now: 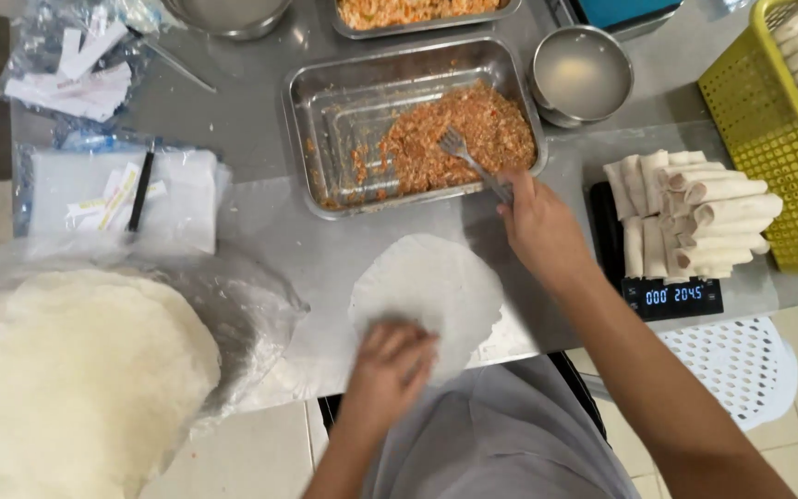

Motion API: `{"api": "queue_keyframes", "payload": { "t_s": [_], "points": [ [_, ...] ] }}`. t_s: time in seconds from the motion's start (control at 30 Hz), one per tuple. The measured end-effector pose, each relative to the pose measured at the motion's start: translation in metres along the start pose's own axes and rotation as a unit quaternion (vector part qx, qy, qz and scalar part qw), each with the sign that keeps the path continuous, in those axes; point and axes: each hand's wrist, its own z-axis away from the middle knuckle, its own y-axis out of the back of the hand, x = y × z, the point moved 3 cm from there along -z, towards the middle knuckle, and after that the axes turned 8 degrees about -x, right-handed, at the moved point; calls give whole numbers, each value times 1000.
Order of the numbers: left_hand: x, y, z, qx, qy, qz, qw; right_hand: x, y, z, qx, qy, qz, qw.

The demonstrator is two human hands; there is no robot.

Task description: Rolling spring rolls by placing filling on wrappers, folding, and rolling them into cylinders.

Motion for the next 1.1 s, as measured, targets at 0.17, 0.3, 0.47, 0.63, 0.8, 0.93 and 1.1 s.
{"api": "queue_keyframes", "payload": {
  "t_s": [0.17, 0.3, 0.47, 0.63, 0.8, 0.93, 1.1],
  "points": [
    [-47, 47, -50, 122, 128, -36, 983, -4, 52, -3, -37, -30, 231, 972],
    [-100, 56, -58, 350, 256, 252, 865, -45, 111, -4, -79, -42, 153, 984],
    [-142, 42, -95, 345, 351, 471, 732, -44, 77, -30, -89, -23, 172, 981],
    [-153, 28, -93, 362, 359, 497, 702, -23, 65, -33, -94, -15, 130, 987],
    [-140, 31, -97, 385, 348, 484, 705, -39, 73, -19, -129, 50, 58, 989],
    [-99, 30, -56, 399, 288, 493, 717, -42, 90, 49, -113, 35, -47, 992],
    [-45, -25, 70, 199, 272, 103, 936, -20, -2, 127, -138, 30, -177, 974]
  ]
}}
